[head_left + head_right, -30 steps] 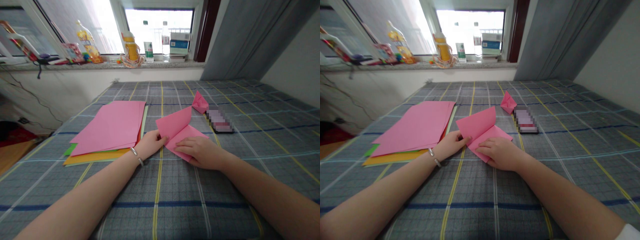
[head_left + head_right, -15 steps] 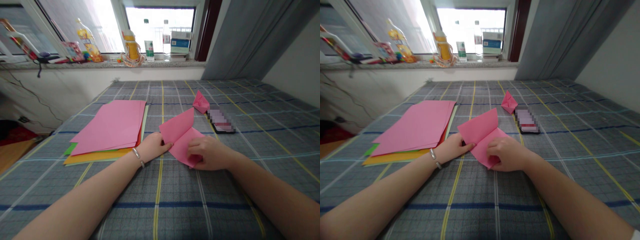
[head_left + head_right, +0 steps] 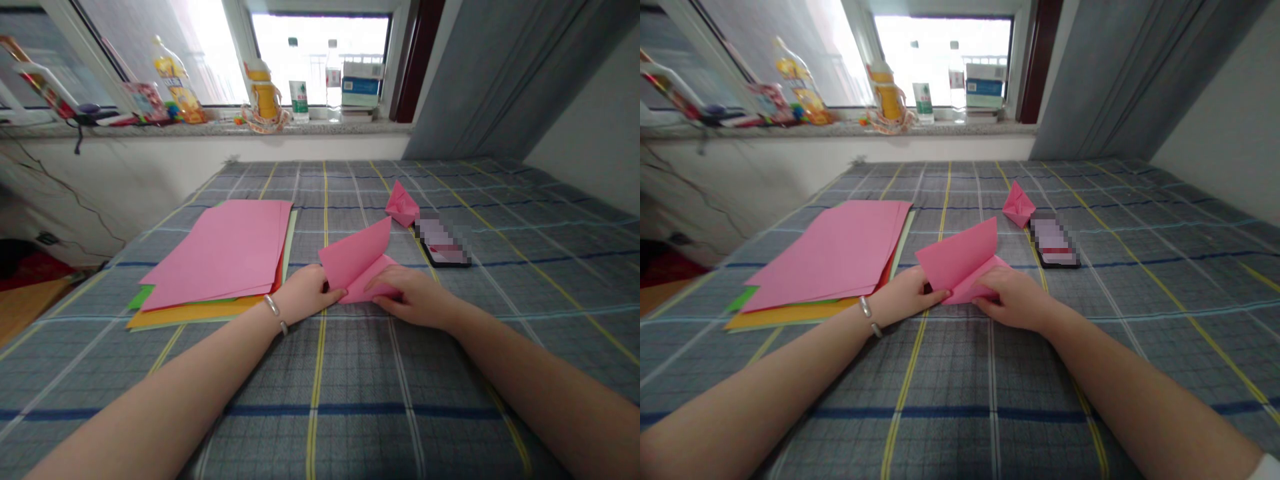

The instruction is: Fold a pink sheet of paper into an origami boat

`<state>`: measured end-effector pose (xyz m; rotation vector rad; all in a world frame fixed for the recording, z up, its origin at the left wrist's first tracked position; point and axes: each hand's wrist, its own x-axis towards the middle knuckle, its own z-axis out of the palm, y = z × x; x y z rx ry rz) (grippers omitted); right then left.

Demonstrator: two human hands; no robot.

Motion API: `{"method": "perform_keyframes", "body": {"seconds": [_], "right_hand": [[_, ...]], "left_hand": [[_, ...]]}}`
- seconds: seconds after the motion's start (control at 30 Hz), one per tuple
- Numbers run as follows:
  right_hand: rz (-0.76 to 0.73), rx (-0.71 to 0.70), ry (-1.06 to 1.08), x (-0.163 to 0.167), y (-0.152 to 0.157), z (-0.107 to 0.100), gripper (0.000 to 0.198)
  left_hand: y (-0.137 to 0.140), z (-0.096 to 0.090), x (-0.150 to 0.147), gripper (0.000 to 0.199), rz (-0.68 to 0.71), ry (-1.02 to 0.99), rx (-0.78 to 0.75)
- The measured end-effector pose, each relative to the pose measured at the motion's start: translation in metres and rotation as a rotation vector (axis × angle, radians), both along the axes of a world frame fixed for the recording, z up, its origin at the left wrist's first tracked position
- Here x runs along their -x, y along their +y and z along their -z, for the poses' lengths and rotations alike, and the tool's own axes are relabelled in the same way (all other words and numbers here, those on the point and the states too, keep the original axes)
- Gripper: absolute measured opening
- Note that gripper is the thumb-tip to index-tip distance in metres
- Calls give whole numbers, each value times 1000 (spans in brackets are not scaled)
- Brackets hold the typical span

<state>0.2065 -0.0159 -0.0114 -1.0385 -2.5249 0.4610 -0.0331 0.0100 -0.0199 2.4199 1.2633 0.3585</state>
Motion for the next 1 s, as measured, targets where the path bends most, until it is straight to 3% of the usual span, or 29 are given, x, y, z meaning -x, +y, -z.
{"method": "perform_keyframes", "body": {"seconds": [0.2,0.4,0.63,0.8,1.0], "right_hand": [[225,142,-4,2,6,9,19],[242,237,58,-1,13,10,28],[363,150,-64,1,11,9,33],[406,77,-135,4,10,10,31],[477,-20,-258,8,8,11,30]], "left_hand": [[-1,-1,-1,22,-16,8,22],[-1,-2,-1,20,-6,-3,30],[0,-5,2,17,-19,8,105],[0,-5,0,33,1,31,91],[0,-6,-2,26,-55,20,87]]}}
